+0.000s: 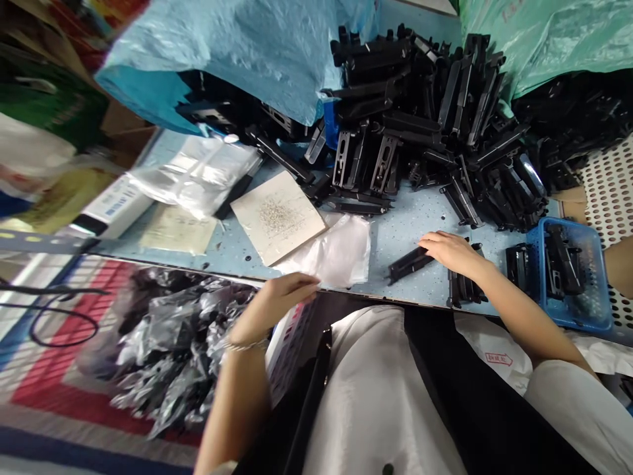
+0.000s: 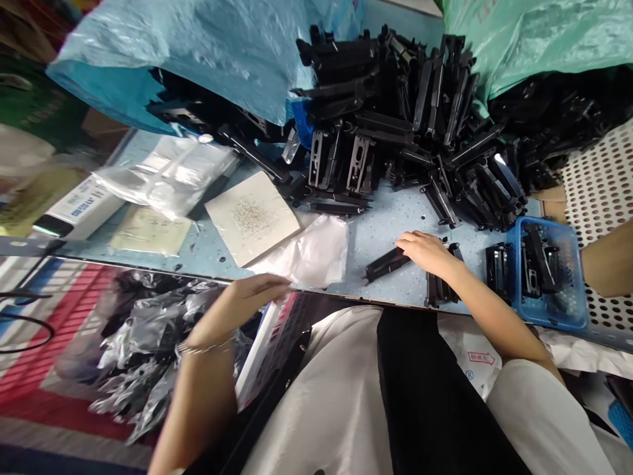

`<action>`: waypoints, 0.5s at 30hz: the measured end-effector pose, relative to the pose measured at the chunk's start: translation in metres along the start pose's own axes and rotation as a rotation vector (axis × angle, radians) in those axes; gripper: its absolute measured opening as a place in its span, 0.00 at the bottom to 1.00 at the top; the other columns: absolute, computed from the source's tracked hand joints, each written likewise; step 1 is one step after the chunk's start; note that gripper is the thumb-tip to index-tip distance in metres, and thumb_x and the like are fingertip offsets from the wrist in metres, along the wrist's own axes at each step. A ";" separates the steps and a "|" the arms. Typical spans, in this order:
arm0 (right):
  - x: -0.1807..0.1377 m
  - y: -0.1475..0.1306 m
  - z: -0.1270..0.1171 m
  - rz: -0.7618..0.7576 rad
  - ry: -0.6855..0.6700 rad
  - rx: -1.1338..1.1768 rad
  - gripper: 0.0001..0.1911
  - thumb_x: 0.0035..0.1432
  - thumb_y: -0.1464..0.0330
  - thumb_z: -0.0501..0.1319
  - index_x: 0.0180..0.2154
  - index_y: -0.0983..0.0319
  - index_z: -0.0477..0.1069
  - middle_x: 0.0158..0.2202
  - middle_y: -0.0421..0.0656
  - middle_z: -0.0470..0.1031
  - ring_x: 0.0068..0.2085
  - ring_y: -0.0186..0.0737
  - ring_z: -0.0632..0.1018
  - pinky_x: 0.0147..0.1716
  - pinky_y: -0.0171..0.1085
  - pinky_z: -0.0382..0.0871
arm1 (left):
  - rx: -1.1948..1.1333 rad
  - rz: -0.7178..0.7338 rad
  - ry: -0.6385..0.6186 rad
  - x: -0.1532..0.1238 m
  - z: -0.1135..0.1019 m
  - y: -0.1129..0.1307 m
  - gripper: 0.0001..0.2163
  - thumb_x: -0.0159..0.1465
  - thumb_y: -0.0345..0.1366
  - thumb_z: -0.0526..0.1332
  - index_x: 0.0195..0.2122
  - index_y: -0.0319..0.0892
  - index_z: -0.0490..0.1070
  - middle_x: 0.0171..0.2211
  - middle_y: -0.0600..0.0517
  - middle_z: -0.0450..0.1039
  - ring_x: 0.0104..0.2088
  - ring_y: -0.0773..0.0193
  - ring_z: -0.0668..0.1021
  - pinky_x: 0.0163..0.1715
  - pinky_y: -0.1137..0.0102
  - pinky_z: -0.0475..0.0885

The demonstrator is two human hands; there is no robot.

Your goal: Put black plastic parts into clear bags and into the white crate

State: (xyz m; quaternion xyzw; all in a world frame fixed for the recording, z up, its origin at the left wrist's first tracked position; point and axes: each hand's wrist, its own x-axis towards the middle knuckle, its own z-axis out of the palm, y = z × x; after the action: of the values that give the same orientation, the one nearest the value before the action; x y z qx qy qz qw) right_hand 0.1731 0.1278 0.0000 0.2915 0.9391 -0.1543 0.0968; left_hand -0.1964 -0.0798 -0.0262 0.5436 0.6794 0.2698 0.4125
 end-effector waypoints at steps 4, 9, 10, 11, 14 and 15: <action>0.003 -0.010 0.008 -0.028 0.017 0.032 0.24 0.66 0.67 0.59 0.62 0.61 0.68 0.60 0.54 0.72 0.58 0.59 0.74 0.53 0.55 0.73 | 0.198 0.202 0.404 0.058 0.075 0.041 0.11 0.66 0.43 0.63 0.34 0.40 0.75 0.37 0.42 0.76 0.40 0.52 0.79 0.43 0.58 0.77; -0.010 -0.012 0.006 0.169 0.037 0.212 0.23 0.62 0.67 0.63 0.58 0.61 0.70 0.54 0.54 0.75 0.54 0.59 0.77 0.50 0.56 0.74 | 0.158 0.181 0.290 0.089 0.076 0.027 0.09 0.65 0.35 0.60 0.27 0.42 0.72 0.32 0.46 0.75 0.39 0.55 0.78 0.43 0.61 0.74; -0.012 -0.014 0.004 0.222 0.033 0.351 0.21 0.61 0.66 0.64 0.56 0.60 0.71 0.51 0.52 0.77 0.51 0.57 0.78 0.48 0.54 0.75 | 0.101 0.161 0.258 0.088 0.070 0.024 0.09 0.63 0.36 0.61 0.26 0.42 0.72 0.31 0.48 0.75 0.37 0.57 0.77 0.41 0.63 0.74; -0.013 -0.017 0.002 0.256 0.020 0.546 0.20 0.61 0.63 0.65 0.54 0.60 0.72 0.49 0.50 0.78 0.48 0.53 0.80 0.46 0.52 0.76 | 0.051 0.127 0.238 0.087 0.063 0.022 0.09 0.62 0.38 0.63 0.25 0.42 0.72 0.31 0.49 0.75 0.35 0.59 0.77 0.39 0.64 0.73; -0.007 -0.040 0.004 0.199 -0.083 1.293 0.21 0.59 0.55 0.67 0.47 0.62 0.74 0.42 0.47 0.80 0.39 0.45 0.82 0.40 0.44 0.79 | -0.042 -0.012 0.213 0.085 0.052 0.025 0.10 0.60 0.42 0.64 0.27 0.42 0.74 0.27 0.52 0.75 0.29 0.62 0.75 0.32 0.67 0.70; -0.004 -0.051 0.010 0.149 -0.133 1.515 0.22 0.58 0.53 0.68 0.44 0.63 0.74 0.41 0.48 0.81 0.38 0.44 0.83 0.39 0.42 0.79 | -0.060 -0.048 0.199 0.085 0.051 0.026 0.10 0.61 0.42 0.63 0.28 0.41 0.74 0.26 0.52 0.74 0.28 0.62 0.75 0.30 0.68 0.70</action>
State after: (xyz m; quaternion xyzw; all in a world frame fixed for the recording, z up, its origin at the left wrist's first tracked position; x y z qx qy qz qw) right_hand 0.1476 0.0825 0.0038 0.3310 0.5465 -0.7667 -0.0631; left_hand -0.1449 0.0045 -0.0538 0.4850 0.7215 0.3328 0.3654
